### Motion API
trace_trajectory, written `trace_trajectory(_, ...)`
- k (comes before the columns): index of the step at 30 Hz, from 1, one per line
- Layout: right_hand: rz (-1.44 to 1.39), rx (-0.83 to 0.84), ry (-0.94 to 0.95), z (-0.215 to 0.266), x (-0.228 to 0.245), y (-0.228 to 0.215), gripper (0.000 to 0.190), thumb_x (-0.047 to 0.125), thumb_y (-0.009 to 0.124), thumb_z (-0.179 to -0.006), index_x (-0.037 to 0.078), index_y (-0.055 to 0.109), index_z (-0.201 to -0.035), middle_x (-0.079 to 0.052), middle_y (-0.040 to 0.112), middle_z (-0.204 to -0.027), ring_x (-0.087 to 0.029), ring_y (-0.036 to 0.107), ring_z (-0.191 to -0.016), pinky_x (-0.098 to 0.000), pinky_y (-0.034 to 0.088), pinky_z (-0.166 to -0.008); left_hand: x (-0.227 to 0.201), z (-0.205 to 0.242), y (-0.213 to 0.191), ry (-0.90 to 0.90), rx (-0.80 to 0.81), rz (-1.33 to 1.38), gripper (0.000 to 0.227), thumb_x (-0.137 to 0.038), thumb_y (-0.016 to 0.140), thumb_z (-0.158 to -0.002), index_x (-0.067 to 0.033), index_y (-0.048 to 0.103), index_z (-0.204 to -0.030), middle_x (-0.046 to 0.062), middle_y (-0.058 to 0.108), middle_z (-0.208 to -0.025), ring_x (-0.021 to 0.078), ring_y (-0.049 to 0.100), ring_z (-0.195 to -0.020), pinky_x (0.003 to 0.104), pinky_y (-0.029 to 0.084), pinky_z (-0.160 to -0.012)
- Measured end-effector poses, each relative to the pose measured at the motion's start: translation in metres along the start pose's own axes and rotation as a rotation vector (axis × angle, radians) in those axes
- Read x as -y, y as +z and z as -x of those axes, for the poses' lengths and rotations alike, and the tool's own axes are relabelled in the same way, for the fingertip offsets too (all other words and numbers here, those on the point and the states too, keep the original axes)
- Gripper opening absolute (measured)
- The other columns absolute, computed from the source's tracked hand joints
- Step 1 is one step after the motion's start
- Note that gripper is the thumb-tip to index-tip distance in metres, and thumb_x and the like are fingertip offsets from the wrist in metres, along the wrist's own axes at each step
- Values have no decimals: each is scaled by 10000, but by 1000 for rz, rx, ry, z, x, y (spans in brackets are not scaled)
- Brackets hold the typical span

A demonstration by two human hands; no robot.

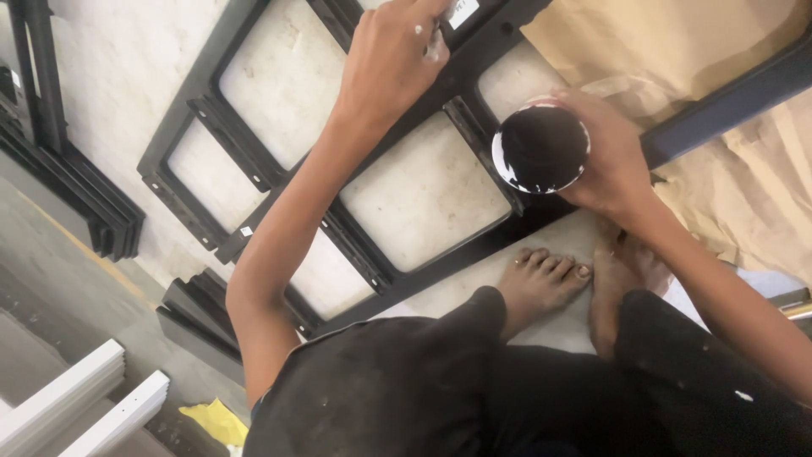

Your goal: Painting black metal frames and gold rods using a brush and black paint.

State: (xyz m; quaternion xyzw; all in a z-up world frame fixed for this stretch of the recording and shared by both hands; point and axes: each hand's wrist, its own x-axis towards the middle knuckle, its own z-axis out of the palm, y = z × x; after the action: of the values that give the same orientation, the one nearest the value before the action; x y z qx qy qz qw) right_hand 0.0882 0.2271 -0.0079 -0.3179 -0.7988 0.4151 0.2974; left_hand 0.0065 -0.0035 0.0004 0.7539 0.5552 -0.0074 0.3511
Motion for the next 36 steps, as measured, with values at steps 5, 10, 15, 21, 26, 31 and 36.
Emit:
trace_trajectory(5, -13, 25, 35, -1, 4, -2, 854, 179, 932, -778, 51, 459, -1477, -188, 620, -1413, -378, 630, -1314, -456, 512, -1133, -1, -2, 2, -18, 74, -48, 481, -278, 523, -1021, -227, 476, -1497, 115, 594, -1477, 359, 592, -1321, 570, 425, -1138)
trace_trajectory(10, -5, 34, 49, 0, 3, -2, 873, 193, 938, -755, 47, 458, -1469, -187, 616, -1396, -383, 623, -1306, -459, 508, -1127, -1, 0, 1, -15, 80, -44, 495, -285, 520, -1013, -227, 467, -1501, 125, 588, -1479, 371, 582, -1328, 584, 421, -1125)
trace_trajectory(15, -30, 30, 66, -2, 8, -3, 836, 179, 932, -778, 54, 473, -1465, -178, 628, -1397, -373, 631, -1303, -450, 517, -1122, 0, 2, 1, -7, 53, -50, 482, -280, 516, -1030, -227, 465, -1506, 119, 593, -1485, 374, 590, -1325, 578, 429, -1130)
trace_trajectory(21, -16, 22, 47, -1, 5, -1, 838, 167, 929, -764, 47, 472, -1457, -183, 624, -1395, -379, 628, -1303, -463, 515, -1115, -1, 1, -7, 15, 32, -56, 456, -281, 517, -1039, -197, 497, -1487, 127, 606, -1451, 350, 616, -1303, 562, 442, -1137)
trace_trajectory(26, -38, 18, 76, 3, 6, -3, 884, 151, 935, -716, 59, 479, -1468, -188, 619, -1405, -390, 628, -1280, -462, 518, -1086, -2, 6, 3, 9, 8, -122, 385, -285, 498, -1082, -242, 502, -1465, 94, 598, -1482, 337, 602, -1324, 548, 434, -1136)
trace_trajectory(31, -38, -18, 42, -1, 15, -4, 925, 184, 968, -729, 63, 468, -1498, -179, 619, -1434, -361, 643, -1286, -452, 529, -1099, -2, 0, 7, 4, -37, -139, 423, -342, 523, -952, -234, 539, -1360, 112, 607, -1376, 328, 583, -1261, 548, 430, -1054)
trace_trajectory(36, -104, 39, -11, 18, -11, 16, 933, 242, 995, -753, 76, 475, -1510, -164, 646, -1442, -324, 649, -1341, -456, 542, -1159, 31, 9, 26, 43, -445, -241, 214, -256, 505, -992, -321, 554, -1190, 38, 646, -1167, 299, 624, -1087, 456, 473, -912)
